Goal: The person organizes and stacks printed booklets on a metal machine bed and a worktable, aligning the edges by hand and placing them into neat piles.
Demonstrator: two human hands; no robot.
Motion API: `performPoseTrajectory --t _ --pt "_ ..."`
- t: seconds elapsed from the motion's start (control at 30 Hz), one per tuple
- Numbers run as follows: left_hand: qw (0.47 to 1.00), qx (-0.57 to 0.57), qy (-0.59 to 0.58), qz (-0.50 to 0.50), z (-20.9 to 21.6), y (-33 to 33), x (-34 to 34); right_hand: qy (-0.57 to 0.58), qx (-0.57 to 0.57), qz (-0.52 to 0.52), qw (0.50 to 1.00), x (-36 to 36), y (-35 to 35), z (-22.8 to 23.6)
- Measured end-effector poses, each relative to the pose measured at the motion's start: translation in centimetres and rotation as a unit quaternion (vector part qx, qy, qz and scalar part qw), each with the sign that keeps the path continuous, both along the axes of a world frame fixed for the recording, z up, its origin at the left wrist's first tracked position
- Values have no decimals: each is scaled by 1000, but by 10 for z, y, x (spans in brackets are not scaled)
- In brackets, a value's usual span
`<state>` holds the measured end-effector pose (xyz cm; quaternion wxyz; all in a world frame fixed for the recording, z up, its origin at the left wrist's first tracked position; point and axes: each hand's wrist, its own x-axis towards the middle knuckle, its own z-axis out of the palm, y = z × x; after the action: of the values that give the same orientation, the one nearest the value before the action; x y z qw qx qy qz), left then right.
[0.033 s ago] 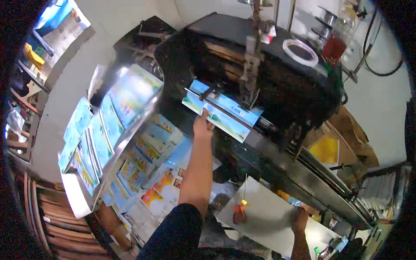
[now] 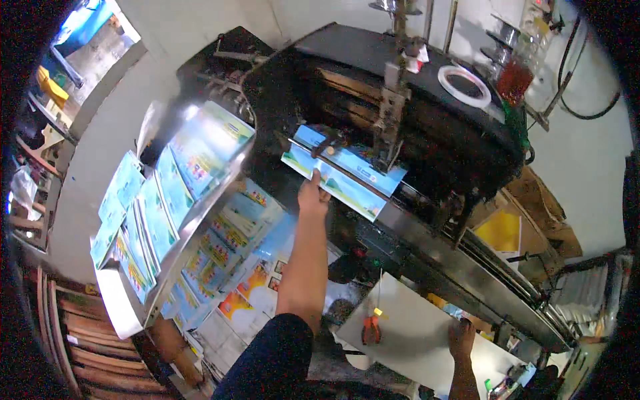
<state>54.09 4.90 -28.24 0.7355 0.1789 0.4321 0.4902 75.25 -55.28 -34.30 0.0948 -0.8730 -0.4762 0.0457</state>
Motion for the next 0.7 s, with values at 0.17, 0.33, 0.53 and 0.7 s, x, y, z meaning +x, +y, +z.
performPoseTrajectory --t 0.17,0.33,0.53,0.7 --pt "996 -88 31 -11 21 -40 -22 39 34 -64 997 -34 7 43" --pt "995 -87 -41 11 32 -111 -81 94 42 -75 992 -68 28 78" --pt "971 90 140 -169 84 -194 -212 70 116 -66 989 -146 133 170" --pt "955 72 101 -270 127 -208 -278 296 148 -22 943 -247 256 266"
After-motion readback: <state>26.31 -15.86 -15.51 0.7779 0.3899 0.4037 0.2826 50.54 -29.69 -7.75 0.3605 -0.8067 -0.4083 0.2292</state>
